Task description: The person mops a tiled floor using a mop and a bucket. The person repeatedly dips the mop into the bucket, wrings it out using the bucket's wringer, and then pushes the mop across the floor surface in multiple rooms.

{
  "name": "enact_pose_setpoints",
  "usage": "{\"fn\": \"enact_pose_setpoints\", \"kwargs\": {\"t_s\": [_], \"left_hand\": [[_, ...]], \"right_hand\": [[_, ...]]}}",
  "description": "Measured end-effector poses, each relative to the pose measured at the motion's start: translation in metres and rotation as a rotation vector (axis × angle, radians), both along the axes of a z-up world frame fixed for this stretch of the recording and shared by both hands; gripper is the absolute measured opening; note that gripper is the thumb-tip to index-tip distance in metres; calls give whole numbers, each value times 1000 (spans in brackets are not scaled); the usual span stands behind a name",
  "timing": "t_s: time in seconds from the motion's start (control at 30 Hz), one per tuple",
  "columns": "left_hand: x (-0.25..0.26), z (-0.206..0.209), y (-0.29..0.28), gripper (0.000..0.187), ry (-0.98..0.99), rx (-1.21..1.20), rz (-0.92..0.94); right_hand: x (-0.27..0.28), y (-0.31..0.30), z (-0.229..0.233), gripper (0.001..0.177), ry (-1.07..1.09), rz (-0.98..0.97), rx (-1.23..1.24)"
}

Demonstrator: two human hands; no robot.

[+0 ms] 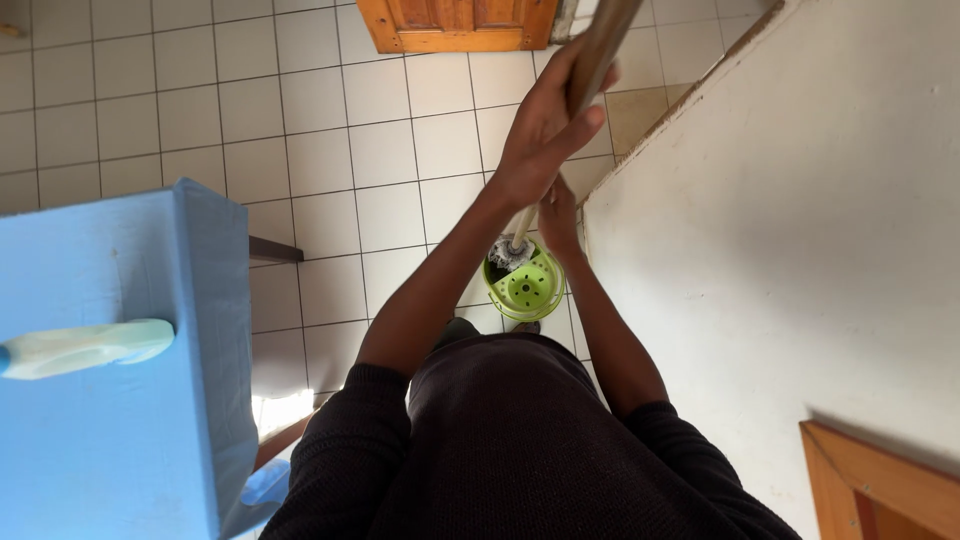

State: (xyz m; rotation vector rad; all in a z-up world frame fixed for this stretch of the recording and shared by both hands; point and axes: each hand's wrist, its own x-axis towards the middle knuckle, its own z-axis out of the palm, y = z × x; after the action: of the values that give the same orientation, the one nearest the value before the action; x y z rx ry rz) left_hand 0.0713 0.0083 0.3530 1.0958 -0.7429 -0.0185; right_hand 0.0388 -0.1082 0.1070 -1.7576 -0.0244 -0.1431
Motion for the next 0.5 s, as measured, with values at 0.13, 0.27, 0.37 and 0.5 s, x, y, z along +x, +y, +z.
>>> {"fn": "enact_pose_setpoints", "kwargs": {"t_s": [0.13, 0.27, 0.37, 0.5], "left_hand": [[21, -8, -11, 53, -47, 2, -74], [20, -43, -25, 46, 61, 171, -182], [11, -59, -31, 50, 70, 208, -225], [-5, -60, -33, 55, 69, 261, -249]], "right_hand": [[-5, 7, 30, 37, -12, -122, 148], [-8, 4, 60, 34, -61, -233, 194], [-17, 5, 82, 30, -115, -331, 200], [-31, 8, 100, 19, -163, -471, 104]]}}
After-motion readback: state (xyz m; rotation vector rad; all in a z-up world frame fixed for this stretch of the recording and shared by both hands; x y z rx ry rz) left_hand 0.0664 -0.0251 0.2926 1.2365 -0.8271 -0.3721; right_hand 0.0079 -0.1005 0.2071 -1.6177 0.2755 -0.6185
